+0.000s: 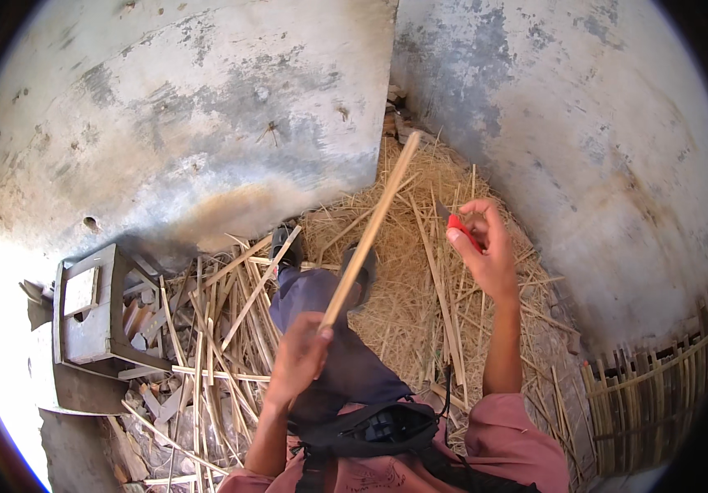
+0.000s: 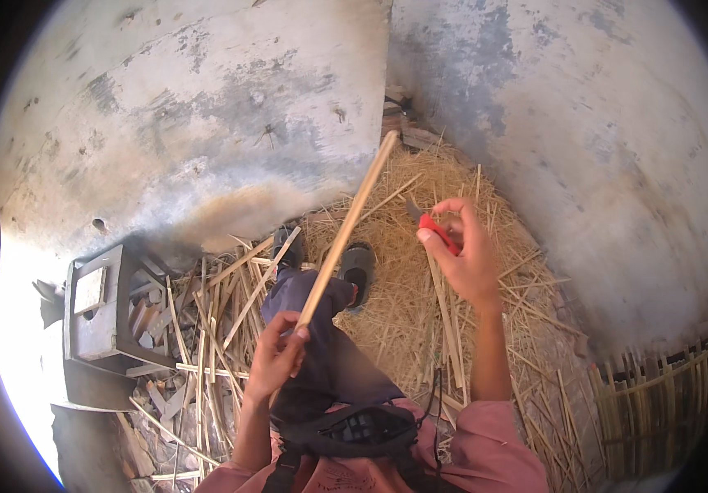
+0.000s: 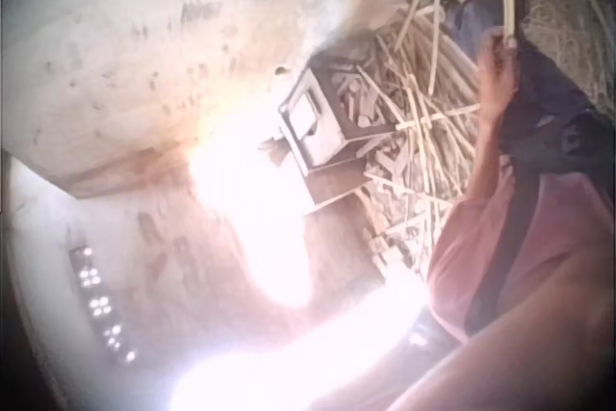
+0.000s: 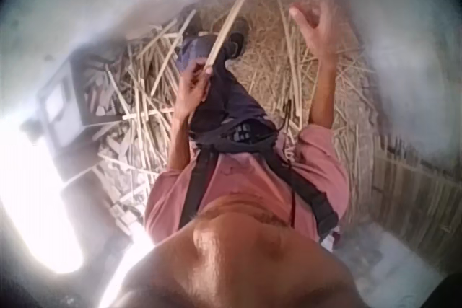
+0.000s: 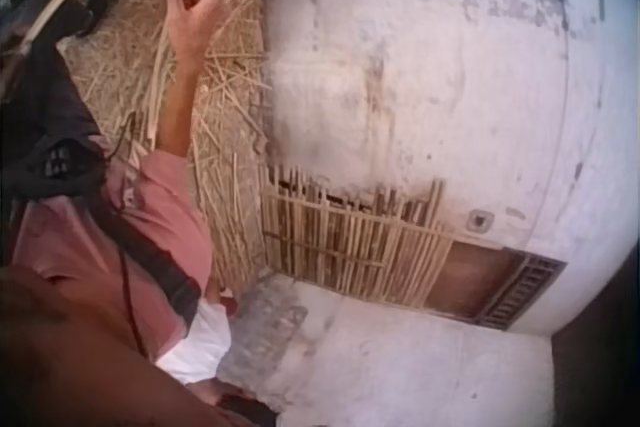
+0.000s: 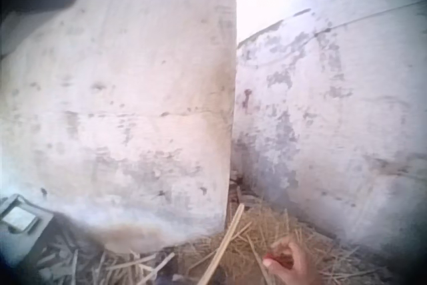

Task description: The person whittles a thin strip of bamboo using a small red-handled knife while standing in a room with debris on the floor.

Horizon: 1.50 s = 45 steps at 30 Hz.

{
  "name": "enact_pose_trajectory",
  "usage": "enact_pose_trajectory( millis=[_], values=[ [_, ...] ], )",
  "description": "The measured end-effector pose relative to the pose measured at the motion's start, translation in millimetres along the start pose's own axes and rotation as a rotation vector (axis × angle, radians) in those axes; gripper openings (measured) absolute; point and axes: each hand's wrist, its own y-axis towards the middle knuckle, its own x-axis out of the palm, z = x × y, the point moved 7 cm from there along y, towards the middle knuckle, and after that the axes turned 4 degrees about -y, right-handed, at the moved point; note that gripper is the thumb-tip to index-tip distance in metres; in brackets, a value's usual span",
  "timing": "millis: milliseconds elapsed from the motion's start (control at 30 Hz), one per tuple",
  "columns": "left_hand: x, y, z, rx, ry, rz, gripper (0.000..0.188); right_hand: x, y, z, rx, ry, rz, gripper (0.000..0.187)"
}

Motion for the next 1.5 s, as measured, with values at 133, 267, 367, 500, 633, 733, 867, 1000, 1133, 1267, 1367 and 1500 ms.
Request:
enact_pose_trajectory(
  millis=[133,267,367,500,633,733,867,1000,1133,1267,1367,1500],
  values=[
    [28,1,9,0.019,-0.148,-0.129,0.017,42,-8,4,0.101,0.306,-0.082,0.027],
    [37,0,16,0.113,-0.129,-0.174,0.017,66,-10,0,0.093,0.446,-0.073,0.024],
    [37,-3,19,0.112,-0.077,-0.155,0.018,66,-8,1,0.097,0.436,-0.046,0.019],
    [38,-2,25,0.117,-0.089,-0.181,0.025,58,-8,5,0.164,0.494,-0.075,0.021],
    [32,6,32,0.122,-0.090,-0.159,0.033,58,-9,4,0.112,0.389,0.025,0.026],
    [30,7,39,0.127,-0.108,-0.115,0.034,64,-21,15,-0.063,0.379,0.064,0.027],
    [30,7,46,0.135,-0.094,-0.054,0.032,79,-47,-6,-0.229,0.101,-0.111,0.023],
    [33,7,50,0.154,-0.015,-0.038,0.030,88,-63,-36,-0.372,-0.087,-0.191,0.028],
    [33,8,48,0.186,0.036,-0.026,0.030,96,-72,-39,-0.442,-0.123,-0.151,0.031],
    [34,7,50,0.225,0.084,-0.017,0.030,98,-75,-41,-0.455,-0.140,-0.141,0.030],
    [34,7,49,0.226,0.115,-0.032,0.030,99,-76,-41,-0.458,-0.135,-0.149,0.030],
    [33,8,50,0.225,0.153,-0.013,0.028,97,-76,-43,-0.462,-0.144,-0.148,0.029]
  ],
)
